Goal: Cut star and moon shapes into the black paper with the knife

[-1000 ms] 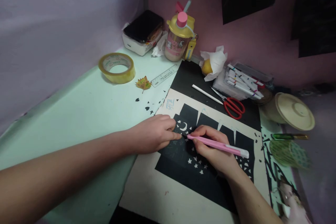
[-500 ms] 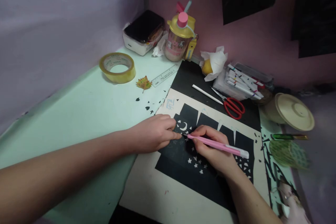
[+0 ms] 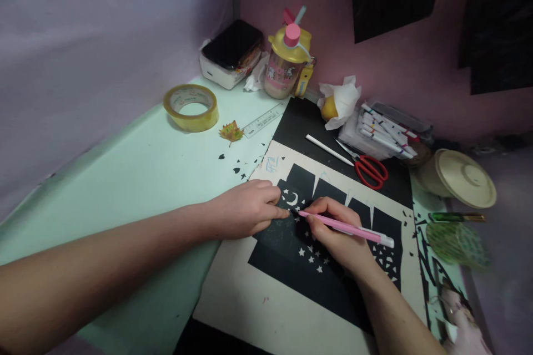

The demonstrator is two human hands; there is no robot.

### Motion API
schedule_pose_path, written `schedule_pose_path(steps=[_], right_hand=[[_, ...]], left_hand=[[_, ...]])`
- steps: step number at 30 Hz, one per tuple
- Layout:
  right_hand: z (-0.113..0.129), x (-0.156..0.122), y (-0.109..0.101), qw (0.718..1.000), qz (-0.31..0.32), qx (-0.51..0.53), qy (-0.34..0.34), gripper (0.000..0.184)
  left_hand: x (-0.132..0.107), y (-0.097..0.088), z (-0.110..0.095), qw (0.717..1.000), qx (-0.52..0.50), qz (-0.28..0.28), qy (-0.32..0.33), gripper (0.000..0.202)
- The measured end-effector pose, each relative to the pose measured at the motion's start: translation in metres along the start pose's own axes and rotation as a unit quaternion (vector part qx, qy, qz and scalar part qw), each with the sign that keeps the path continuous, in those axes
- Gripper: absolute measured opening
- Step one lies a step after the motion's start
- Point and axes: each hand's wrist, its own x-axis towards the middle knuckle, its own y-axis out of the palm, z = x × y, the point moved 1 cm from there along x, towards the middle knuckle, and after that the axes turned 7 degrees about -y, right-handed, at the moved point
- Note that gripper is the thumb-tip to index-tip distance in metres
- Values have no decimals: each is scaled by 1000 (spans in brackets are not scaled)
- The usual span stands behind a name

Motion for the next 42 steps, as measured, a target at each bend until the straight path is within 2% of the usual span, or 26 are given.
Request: schedule_pose_path(steps=[4,8,13,18,23,28,33,42], right_hand=[[2,-1,1,998,-10,-50,-40,8],[7,-2,3,993,-22,-86,-83,12],[13,-6,8,993,-34,-101,-47,14],[21,-12,17,994,-65,-87,-1,18],[29,-27,32,989,-125,-80,24,19],[34,-44,49,976,-178,-123,14,16],[31,-51,60,955,-227,-185,-48,14],[30,-55,61,949,-198,-229,-89,7]], left_hand=[[0,-1,-1,1000,6,-14,-6,33],[-2,0,-1,999,8,-29,19,31],[-6,0,-5,1000,22,10,6,35],[-10,-5,-17,998,59,-3,10,36],[-13,-9,-27,997,75,-5,12,29],[-12,-8,-28,997,72,-5,29,22],[-11,-3,-24,997,66,-20,29,29],[-9,0,-18,1000,22,9,-4,38]])
